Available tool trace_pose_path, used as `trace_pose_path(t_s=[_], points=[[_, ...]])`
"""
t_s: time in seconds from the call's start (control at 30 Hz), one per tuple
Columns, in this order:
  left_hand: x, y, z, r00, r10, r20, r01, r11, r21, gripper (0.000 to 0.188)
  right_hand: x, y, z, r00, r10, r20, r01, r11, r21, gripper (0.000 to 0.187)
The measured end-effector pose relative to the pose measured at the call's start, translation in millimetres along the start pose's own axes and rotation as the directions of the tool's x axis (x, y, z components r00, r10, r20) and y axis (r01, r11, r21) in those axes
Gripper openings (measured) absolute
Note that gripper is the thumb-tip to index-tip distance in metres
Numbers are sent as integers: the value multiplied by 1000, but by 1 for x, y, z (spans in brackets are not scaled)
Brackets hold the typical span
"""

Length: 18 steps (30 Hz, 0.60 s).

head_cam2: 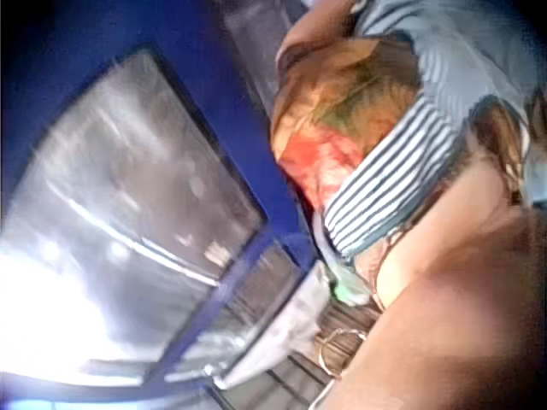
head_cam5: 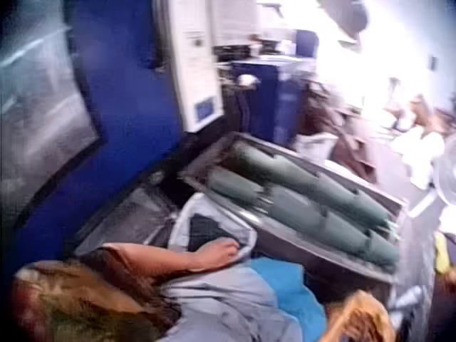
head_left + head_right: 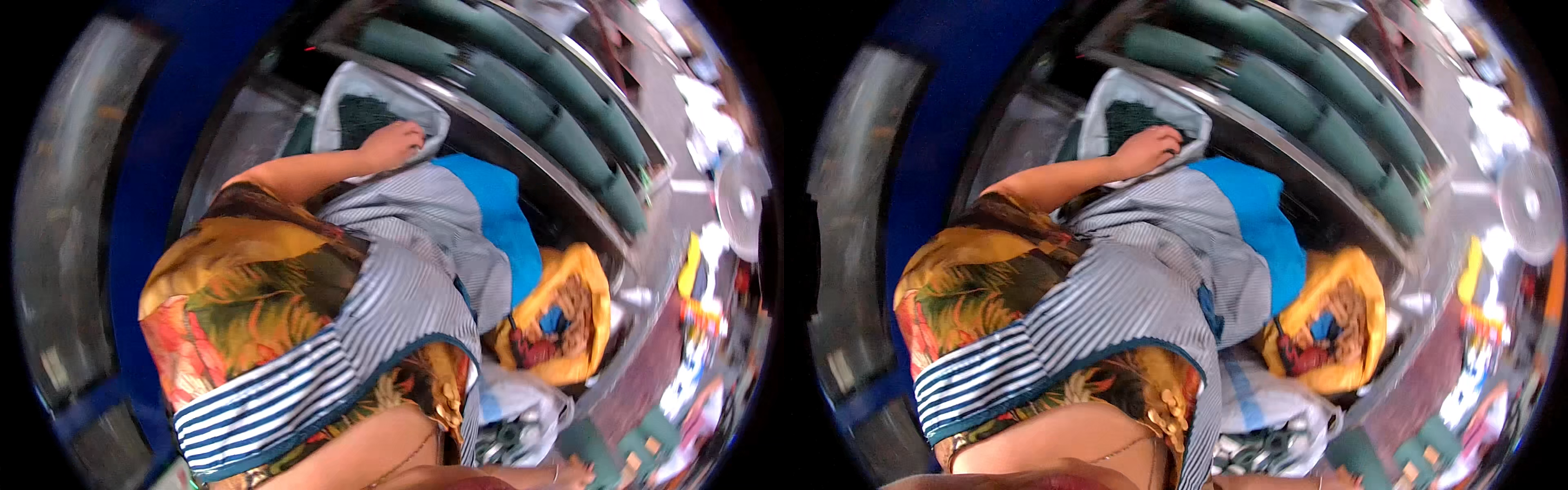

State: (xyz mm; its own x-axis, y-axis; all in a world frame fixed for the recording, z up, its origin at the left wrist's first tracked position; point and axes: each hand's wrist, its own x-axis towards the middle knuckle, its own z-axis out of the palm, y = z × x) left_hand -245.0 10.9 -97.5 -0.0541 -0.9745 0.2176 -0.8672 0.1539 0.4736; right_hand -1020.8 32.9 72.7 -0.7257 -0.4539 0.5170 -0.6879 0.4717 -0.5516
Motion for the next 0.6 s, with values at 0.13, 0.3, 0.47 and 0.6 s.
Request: trace_pose_path(t_s=[0.13,0.3,0.47,0.6], points=[[-182,-100,1,673,-722,-159,739,666,104,12,40,28,40,997,38,73,-26,987,-162,40],[-402,-173,-6,245,-968,46,845,236,480,27,57,40,96,950,112,291,-60,982,-180,37],[-313,-182,45,333,-914,232,909,376,179,34,58,33,84,870,145,472,-174,985,18,37],[-237,-203,23,297,-943,147,926,322,196,29,-24,-7,114,707,29,707,-134,987,93,36]])
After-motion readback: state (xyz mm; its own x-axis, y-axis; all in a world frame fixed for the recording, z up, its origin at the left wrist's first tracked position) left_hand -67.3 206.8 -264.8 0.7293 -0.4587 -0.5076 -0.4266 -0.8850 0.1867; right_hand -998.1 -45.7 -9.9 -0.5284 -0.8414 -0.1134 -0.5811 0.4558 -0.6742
